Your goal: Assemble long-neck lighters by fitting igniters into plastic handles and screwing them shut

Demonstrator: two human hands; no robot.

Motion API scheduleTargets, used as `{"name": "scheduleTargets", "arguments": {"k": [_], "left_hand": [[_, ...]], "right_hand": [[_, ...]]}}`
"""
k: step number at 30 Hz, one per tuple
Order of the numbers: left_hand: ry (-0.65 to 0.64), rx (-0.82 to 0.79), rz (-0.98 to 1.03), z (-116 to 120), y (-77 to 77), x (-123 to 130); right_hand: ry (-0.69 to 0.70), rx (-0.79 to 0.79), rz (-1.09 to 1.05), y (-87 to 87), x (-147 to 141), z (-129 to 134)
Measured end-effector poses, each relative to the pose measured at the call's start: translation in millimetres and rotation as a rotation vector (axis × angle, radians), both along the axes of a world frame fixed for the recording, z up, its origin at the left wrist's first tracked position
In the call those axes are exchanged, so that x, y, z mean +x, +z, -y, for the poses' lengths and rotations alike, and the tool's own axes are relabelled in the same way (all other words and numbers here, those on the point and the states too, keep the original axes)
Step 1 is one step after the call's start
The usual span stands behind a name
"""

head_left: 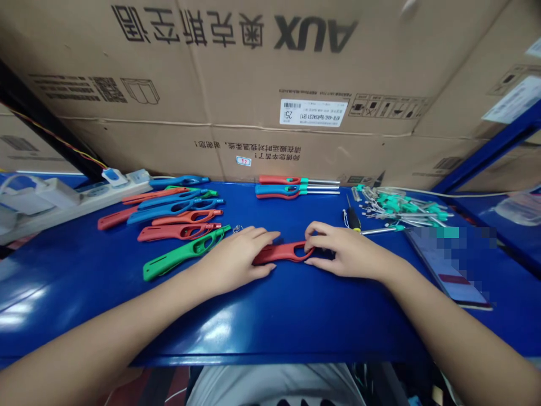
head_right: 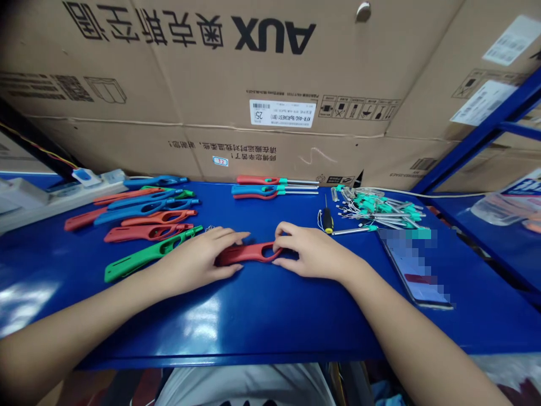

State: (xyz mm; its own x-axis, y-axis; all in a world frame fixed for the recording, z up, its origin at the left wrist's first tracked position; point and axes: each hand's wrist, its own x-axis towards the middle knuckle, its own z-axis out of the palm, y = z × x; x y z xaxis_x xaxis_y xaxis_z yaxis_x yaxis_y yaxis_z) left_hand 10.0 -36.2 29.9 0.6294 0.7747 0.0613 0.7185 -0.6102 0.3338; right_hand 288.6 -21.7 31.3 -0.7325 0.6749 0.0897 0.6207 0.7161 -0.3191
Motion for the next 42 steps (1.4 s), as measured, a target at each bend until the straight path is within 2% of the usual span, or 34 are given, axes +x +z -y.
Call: {"name": "scheduleTargets", "arguments": {"k": [4,10,13,16,19,22,26,29,31,33,36,39,42], "left_hand": [[0.055,0.002,-0.011,-4.0,-1.5,-5.9],[0.024,0.053,0.014,-4.0,-7.5,-3.7],[0.020,0.059,0.052,-4.5,-9.5,-2.5],[0.009,0.065,0.080,-7.0,-10.5,-3.3],[-0.010,0.062,0.101,-10.7,-11.9,-5.0],[-0.009,0.025,0.135,-13.9,-14.9,-6.3],[-0.002,0.030,0.161,-14.2,-17.1,-5.2],[0.003,0.132,0.156,-8.6,-12.5,-1.8],[-0.033,0.160,0.161,-2.3,-7.2,1.4],[-0.102,0.139,0.162,4.8,-2.5,4.7],[-0.184,0.104,0.128,12.8,0.3,8.4],[-0.211,0.092,0.075,14.5,-2.0,9.1],[-0.208,0.086,0.049,11.6,-5.2,7.3]], "right_hand": [[-0.021,0.024,-0.034,-1.2,6.7,-6.1],[0.027,-0.081,-0.339,-1.9,3.6,-12.6],[-0.052,-0.077,-0.443,1.8,2.7,-12.8],[-0.150,-0.170,-0.484,8.4,5.9,-12.6],[-0.187,-0.288,-0.381,12.0,11.4,-12.6],[-0.125,-0.353,-0.164,8.3,12.7,-11.9],[-0.121,-0.230,0.061,3.6,6.9,-9.5],[-0.150,-0.098,0.047,12.4,12.2,-9.6],[-0.239,0.000,-0.013,22.4,27.0,-12.1],[-0.425,0.074,-0.004,30.6,49.8,-16.7],[-0.584,0.018,0.104,32.5,87.3,-25.8],[-0.594,-0.060,0.130,25.3,111.2,-32.3],[-0.560,-0.101,0.114,19.5,114.7,-32.8]]}}
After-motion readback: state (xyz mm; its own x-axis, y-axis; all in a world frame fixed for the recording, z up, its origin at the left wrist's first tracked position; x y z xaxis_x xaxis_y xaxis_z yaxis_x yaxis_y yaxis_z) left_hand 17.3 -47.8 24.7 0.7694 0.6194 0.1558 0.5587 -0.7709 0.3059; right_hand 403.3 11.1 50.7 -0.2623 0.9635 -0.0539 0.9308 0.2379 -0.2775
